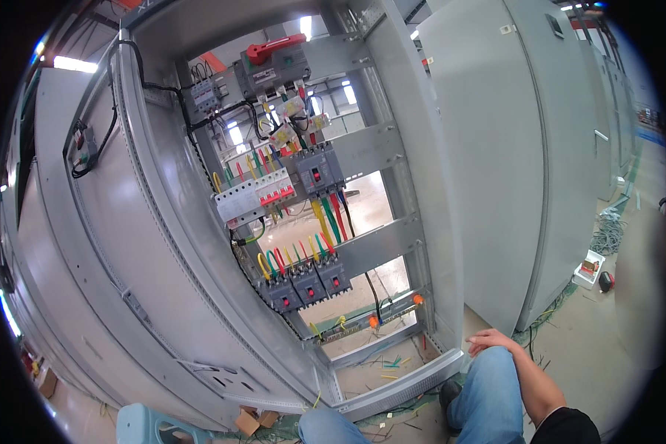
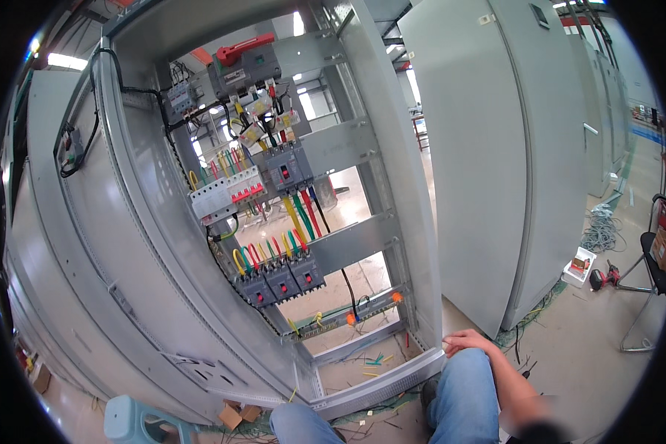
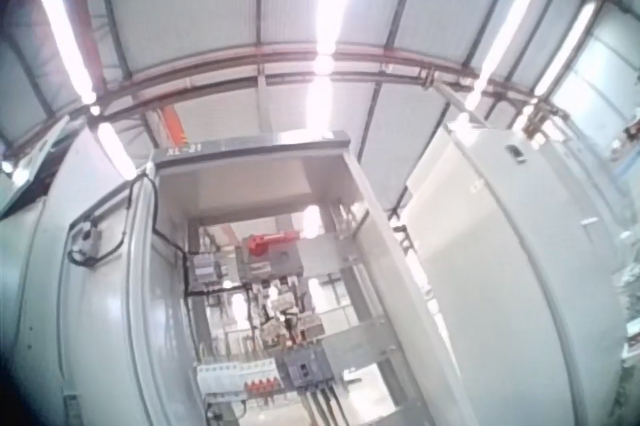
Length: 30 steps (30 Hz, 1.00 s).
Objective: The person is wiring an electrical panel, using a cordless drill to secure components and a screwdriver to tighten connections. They handle various colored wires and electrical components within the panel.
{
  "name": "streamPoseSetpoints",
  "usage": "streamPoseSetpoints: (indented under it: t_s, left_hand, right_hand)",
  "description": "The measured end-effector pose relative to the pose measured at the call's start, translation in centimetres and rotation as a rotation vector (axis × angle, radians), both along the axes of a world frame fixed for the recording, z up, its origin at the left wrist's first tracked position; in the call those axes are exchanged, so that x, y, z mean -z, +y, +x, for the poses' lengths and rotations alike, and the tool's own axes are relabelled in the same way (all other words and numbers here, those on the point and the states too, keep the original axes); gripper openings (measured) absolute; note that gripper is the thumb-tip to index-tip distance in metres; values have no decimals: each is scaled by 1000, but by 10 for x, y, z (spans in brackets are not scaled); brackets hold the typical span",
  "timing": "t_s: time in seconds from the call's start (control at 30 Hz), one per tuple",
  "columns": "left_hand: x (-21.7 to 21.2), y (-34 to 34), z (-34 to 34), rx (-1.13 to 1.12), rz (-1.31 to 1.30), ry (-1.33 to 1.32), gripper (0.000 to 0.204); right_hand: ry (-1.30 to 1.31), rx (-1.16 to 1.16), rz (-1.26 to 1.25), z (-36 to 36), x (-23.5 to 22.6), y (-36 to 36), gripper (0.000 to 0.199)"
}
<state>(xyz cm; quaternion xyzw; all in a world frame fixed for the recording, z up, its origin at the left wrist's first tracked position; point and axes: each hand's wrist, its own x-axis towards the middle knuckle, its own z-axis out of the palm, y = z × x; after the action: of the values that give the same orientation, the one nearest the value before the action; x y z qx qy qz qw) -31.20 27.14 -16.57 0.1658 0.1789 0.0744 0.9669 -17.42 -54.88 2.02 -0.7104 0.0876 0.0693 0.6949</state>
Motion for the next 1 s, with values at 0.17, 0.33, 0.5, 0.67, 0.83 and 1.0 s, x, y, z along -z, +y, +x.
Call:
streamPoseSetpoints:
  t_s: [0.17, 0.33, 0.5, 0.67, 0.83, 1.0]
  left_hand:
    - [-218, -116, 100, 306, 126, -440, 57]
    - [-290, -206, 180, 532, 89, -644, 62]
    - [-309, -263, 232, 698, 55, -552, 54]
    - [-268, -279, 263, 810, 155, -467, 53]
    - [-269, -265, 251, 760, 193, -479, 52]
    - [-274, -254, 251, 686, 223, -470, 54]
  right_hand:
    - [-200, -47, -280, 55, -80, 25, 54]
    - [-698, 64, -424, 125, -236, 93, 42]
    - [-1155, 389, -599, 210, -392, 152, 46]
    - [-1234, 662, -708, 284, -494, 191, 51]
    - [-989, 653, -751, 329, -533, 222, 41]
    - [-1134, 703, -675, 357, -525, 227, 42]
